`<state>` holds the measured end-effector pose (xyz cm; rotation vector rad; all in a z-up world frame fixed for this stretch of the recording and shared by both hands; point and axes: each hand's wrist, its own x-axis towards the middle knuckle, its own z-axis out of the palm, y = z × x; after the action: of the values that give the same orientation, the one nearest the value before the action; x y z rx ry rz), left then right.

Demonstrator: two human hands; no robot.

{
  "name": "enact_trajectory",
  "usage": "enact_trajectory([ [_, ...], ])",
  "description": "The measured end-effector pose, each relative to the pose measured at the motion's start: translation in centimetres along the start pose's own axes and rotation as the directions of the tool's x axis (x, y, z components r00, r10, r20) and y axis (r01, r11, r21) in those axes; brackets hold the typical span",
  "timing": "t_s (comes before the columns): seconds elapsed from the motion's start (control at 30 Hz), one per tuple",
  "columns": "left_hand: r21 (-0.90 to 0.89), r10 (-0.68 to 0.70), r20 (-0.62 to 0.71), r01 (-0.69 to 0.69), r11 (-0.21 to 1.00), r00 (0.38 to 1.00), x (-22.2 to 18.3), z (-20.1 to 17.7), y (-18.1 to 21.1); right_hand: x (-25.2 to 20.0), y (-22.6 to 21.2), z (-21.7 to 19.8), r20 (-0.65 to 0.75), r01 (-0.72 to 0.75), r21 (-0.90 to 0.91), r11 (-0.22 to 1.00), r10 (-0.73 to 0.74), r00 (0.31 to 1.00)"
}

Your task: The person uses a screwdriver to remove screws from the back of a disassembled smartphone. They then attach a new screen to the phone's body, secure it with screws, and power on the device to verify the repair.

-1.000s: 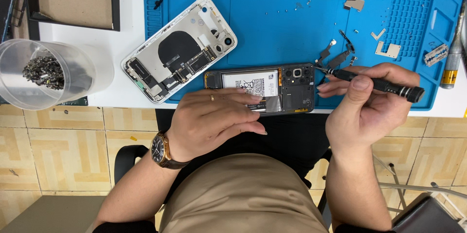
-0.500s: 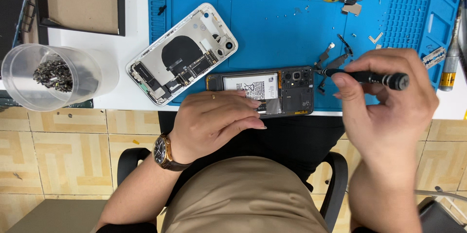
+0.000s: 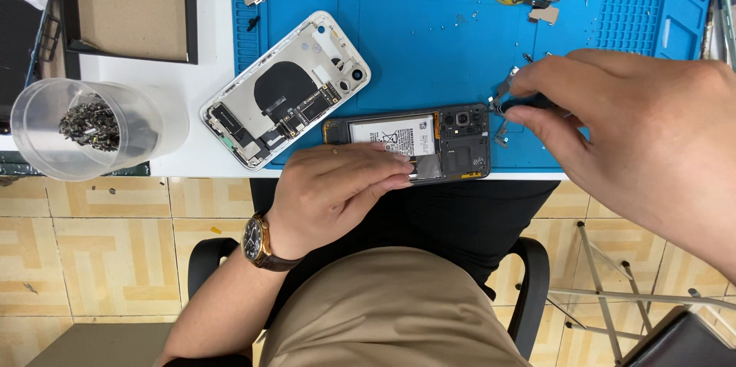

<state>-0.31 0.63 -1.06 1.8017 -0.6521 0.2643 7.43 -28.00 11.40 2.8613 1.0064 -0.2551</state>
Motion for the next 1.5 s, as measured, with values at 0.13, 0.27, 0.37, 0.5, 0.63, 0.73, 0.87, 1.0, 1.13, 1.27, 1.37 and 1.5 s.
enact_trajectory([
  [0.13, 0.011, -0.003, -0.022, 0.003, 1.0, 1.0, 0.1, 0.1, 0.1, -0.2, -0.7, -0.9, -0.011, -0.017, 0.156, 0.988, 0.019, 1.0],
  [0.27, 0.017, -0.055, -0.026, 0.055, 0.998, 0.998, 0.2, 0.4, 0.4, -0.7, -3.7, -2.7, 0.094, -0.274, 0.463, 0.843, 0.261, 0.961],
  [0.37, -0.01, -0.076, -0.03, 0.076, 0.997, 0.997, 0.4, 0.3, 0.6, -1.3, -5.2, -2.6, 0.15, -0.337, 0.534, 0.775, 0.305, 0.94],
  [0.5, -0.059, -0.031, -0.046, 0.028, 0.998, 0.998, 0.7, 0.3, 0.8, -1.4, -5.9, -1.7, 0.084, -0.24, 0.565, 0.79, 0.235, 0.968],
  [0.63, -0.095, -0.027, -0.063, 0.021, 0.995, 0.998, 0.8, 0.2, 0.8, -1.7, -5.9, -1.2, 0.057, -0.222, 0.592, 0.775, 0.234, 0.97],
  [0.73, -0.08, -0.015, -0.072, 0.01, 0.997, 0.997, 0.9, 0.1, 0.9, -2.0, -5.6, -1.1, 0.087, -0.253, 0.59, 0.767, 0.251, 0.964],
  [0.87, -0.076, -0.034, -0.076, 0.028, 0.997, 0.997, 0.5, 0.2, 0.7, -2.5, -5.3, -0.7, 0.087, -0.248, 0.612, 0.751, 0.248, 0.965],
  [1.0, -0.03, -0.015, -0.064, 0.013, 0.999, 0.998, 0.2, 0.3, 0.4, -2.6, -5.3, -0.7, 0.059, -0.22, 0.622, 0.751, 0.236, 0.97],
  [1.13, -0.038, -0.019, -0.032, 0.018, 0.999, 0.999, 0.2, 0.2, 0.4, -2.7, -5.2, -0.7, 0.073, -0.226, 0.605, 0.763, 0.229, 0.971],
  [1.27, -0.025, -0.007, -0.032, 0.007, 1.0, 0.999, 0.1, 0.2, 0.4, -2.8, -5.4, -0.8, 0.065, -0.239, 0.623, 0.745, 0.255, 0.965],
  [1.37, -0.037, -0.01, -0.025, 0.009, 0.999, 1.0, 0.1, 0.1, 0.4, -3.0, -5.5, -0.8, 0.062, -0.247, 0.628, 0.738, 0.269, 0.961],
  [1.5, -0.055, -0.009, -0.016, 0.008, 0.998, 1.0, 0.2, 0.1, 0.4, -3.0, -5.5, -0.7, 0.077, -0.263, 0.628, 0.732, 0.278, 0.958],
])
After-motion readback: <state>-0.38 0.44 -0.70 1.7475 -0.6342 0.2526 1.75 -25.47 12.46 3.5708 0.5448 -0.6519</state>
